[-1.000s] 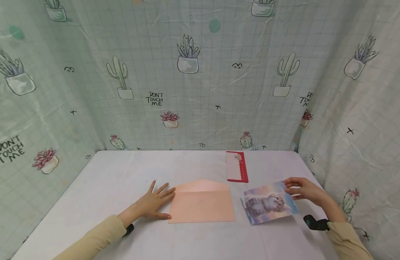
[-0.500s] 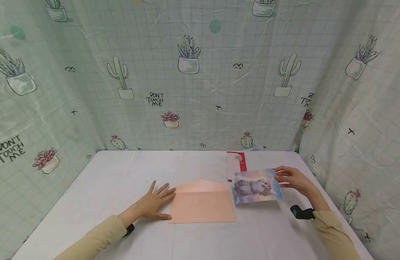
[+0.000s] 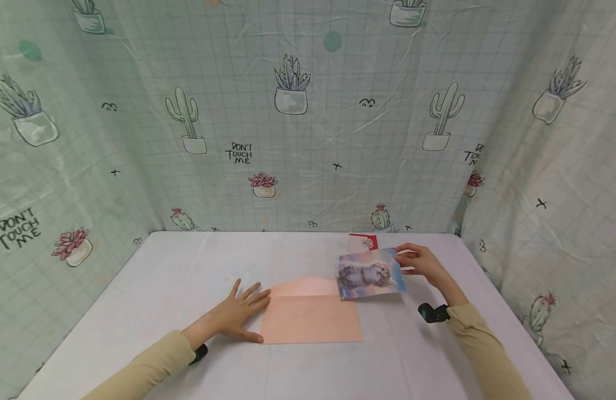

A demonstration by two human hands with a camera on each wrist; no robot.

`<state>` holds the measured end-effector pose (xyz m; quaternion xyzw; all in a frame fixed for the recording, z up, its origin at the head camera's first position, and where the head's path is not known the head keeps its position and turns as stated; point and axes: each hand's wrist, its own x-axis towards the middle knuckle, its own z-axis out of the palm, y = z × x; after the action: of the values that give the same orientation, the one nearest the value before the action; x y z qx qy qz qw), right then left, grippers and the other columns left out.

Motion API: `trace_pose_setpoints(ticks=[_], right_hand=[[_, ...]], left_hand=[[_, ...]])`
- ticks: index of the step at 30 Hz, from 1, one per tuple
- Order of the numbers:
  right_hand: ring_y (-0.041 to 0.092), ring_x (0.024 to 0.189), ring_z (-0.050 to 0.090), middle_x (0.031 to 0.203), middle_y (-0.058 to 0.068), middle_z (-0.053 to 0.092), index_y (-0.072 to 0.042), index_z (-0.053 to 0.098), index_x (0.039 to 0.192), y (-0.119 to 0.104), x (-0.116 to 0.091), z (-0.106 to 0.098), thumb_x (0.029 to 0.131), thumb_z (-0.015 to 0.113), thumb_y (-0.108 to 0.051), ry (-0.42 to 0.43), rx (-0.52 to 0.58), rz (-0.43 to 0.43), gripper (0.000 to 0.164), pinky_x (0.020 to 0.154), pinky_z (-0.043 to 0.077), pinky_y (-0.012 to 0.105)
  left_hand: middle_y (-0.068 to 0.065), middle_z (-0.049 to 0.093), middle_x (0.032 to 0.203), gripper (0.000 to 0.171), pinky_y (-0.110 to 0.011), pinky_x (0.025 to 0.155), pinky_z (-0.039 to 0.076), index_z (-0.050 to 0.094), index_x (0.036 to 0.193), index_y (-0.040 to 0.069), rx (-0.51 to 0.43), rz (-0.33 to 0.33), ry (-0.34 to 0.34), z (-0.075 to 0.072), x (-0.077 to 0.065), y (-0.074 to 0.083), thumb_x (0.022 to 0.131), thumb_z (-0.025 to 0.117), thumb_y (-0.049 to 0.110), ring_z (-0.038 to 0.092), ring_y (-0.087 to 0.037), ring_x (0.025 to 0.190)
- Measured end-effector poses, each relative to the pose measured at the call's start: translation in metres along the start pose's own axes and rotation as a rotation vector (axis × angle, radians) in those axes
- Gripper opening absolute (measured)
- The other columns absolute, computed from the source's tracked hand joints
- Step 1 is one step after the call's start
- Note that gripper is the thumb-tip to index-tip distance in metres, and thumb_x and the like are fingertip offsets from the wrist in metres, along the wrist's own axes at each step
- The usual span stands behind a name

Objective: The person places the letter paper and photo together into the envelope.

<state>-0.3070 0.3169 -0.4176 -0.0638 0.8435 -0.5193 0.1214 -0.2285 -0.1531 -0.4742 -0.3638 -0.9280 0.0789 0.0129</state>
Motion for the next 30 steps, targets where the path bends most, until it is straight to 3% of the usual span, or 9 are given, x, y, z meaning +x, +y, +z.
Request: trace_pose_setpoints(ticks=[11, 21, 30], right_hand=[[0.014, 0.081, 0.061, 0.109, 0.029, 0.054, 0.003, 0.045, 0.120, -0.002, 0.025, 0.023, 0.090, 0.053, -0.021, 0.111, -0.101, -0.108, 0.040, 0.073, 0.054, 0.039], [0.025, 0.086, 0.060, 0.105, 0.028, 0.057, -0.001, 0.050, 0.117, 0.000, 0.041, 0.042, 0.089, 0.053, -0.015, 0.178, -0.186, -0.164, 0.031, 0.069, 0.054, 0.040], [0.017, 0.078, 0.059, 0.102, 0.028, 0.058, 0.002, 0.049, 0.118, -0.002, 0.053, 0.049, 0.087, 0.056, -0.011, 0.133, -0.157, -0.170, 0.035, 0.064, 0.055, 0.038]], left_hand=[[-0.005, 0.034, 0.143, 0.089, -0.067, 0.098, 0.019, 0.039, 0.133, 0.014, -0.013, 0.022, 0.010, 0.003, 0.001, -0.001, 0.068, 0.049, 0.074, 0.025, -0.033, 0.134], [-0.006, 0.030, 0.145, 0.093, -0.065, 0.099, 0.019, 0.037, 0.135, 0.014, 0.023, 0.031, 0.007, 0.004, 0.000, -0.001, 0.068, 0.046, 0.076, 0.022, -0.033, 0.135], [-0.008, 0.028, 0.145, 0.095, -0.066, 0.099, 0.017, 0.037, 0.135, 0.014, 0.055, 0.019, 0.012, 0.005, 0.002, -0.003, 0.066, 0.043, 0.079, 0.019, -0.033, 0.136]])
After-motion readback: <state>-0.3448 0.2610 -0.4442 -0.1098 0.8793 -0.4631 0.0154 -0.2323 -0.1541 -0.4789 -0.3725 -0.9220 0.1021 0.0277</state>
